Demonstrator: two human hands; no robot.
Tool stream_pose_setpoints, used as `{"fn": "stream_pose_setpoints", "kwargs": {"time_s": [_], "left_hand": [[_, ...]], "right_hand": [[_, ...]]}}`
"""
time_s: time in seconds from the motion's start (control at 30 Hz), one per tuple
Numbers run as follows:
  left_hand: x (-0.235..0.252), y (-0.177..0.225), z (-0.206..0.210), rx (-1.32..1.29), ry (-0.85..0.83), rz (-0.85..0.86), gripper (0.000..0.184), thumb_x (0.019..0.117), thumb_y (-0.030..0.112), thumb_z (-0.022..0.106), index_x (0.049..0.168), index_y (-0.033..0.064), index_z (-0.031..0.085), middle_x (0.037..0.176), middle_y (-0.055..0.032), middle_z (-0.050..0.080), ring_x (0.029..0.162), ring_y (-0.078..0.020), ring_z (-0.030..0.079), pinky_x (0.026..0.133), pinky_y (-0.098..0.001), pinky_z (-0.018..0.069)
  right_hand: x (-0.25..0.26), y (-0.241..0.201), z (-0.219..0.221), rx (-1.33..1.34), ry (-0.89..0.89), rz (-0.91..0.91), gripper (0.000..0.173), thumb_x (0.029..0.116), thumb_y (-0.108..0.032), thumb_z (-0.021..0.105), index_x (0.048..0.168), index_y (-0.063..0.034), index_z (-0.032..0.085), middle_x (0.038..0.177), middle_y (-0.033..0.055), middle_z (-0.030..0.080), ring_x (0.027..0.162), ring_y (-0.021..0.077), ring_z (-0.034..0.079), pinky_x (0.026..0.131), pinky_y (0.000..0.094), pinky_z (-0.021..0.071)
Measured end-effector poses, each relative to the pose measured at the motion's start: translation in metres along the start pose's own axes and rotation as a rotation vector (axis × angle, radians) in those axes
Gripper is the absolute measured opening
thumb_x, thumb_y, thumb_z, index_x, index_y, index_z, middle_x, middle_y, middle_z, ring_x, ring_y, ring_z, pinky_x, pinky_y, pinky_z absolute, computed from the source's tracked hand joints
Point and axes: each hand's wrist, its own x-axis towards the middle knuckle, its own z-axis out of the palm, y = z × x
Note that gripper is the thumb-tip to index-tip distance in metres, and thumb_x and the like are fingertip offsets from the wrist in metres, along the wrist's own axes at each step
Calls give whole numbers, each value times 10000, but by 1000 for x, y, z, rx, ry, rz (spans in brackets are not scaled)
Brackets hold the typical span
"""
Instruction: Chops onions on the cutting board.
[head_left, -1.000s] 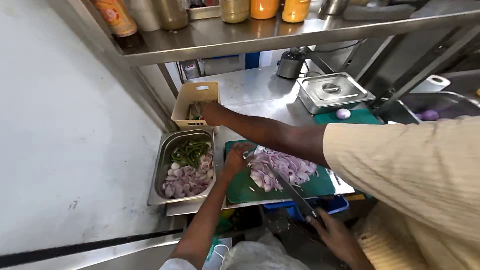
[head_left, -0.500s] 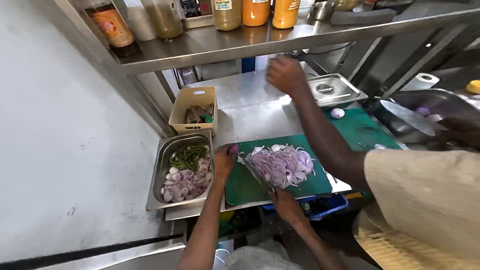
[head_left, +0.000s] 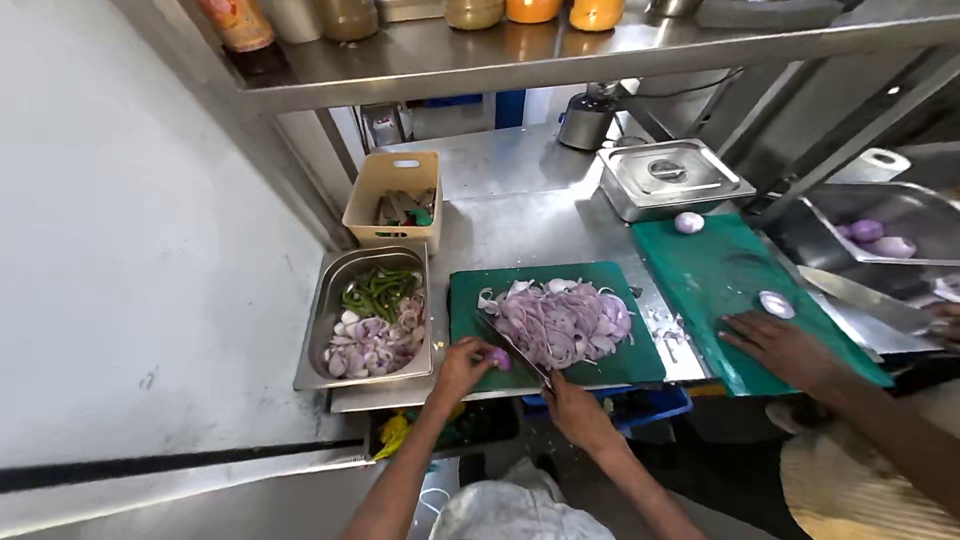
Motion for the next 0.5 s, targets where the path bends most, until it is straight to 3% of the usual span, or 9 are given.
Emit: {"fn": "stream_pose_setpoints", "kwargs": {"time_s": [0.13,0.27,0.33,0.5], "left_hand": [[19,8,-13,53,-208,64,187,922,212,780,1036,63,775,1147,-76,722,1033,-148,705,962,-337,589],[34,21,-21,204,-355,191,140,946,146,734,992,19,770,1147,-123,722,1106,-224,682,1038,-397,536],[34,24,-20,248,-363,224,107,942,92,712,958,1,766,1119,-143,722,1100,-265,678,1037,-437,527],[26,19,-13,199,-275,227,99,944,109,721,980,33,773,1124,-105,729,1067,-216,694,1011,-412,555]], "right_hand": [[0,-2,-2,-53,-74,22,457,1097,-338,428,1475,-83,441,1201,241,676,1125,425,677,939,592,541],[-19,-12,-42,-166,-59,-4,386,1090,-302,444,1390,-76,532,1184,246,679,1120,441,670,926,614,536],[-27,-18,-58,-214,-76,-15,376,1091,-297,448,1378,-73,542,1178,240,682,1120,436,670,926,612,530],[13,-10,-24,-134,-102,-46,408,1093,-279,443,1437,-61,468,1223,250,657,1131,433,666,942,609,533]]}}
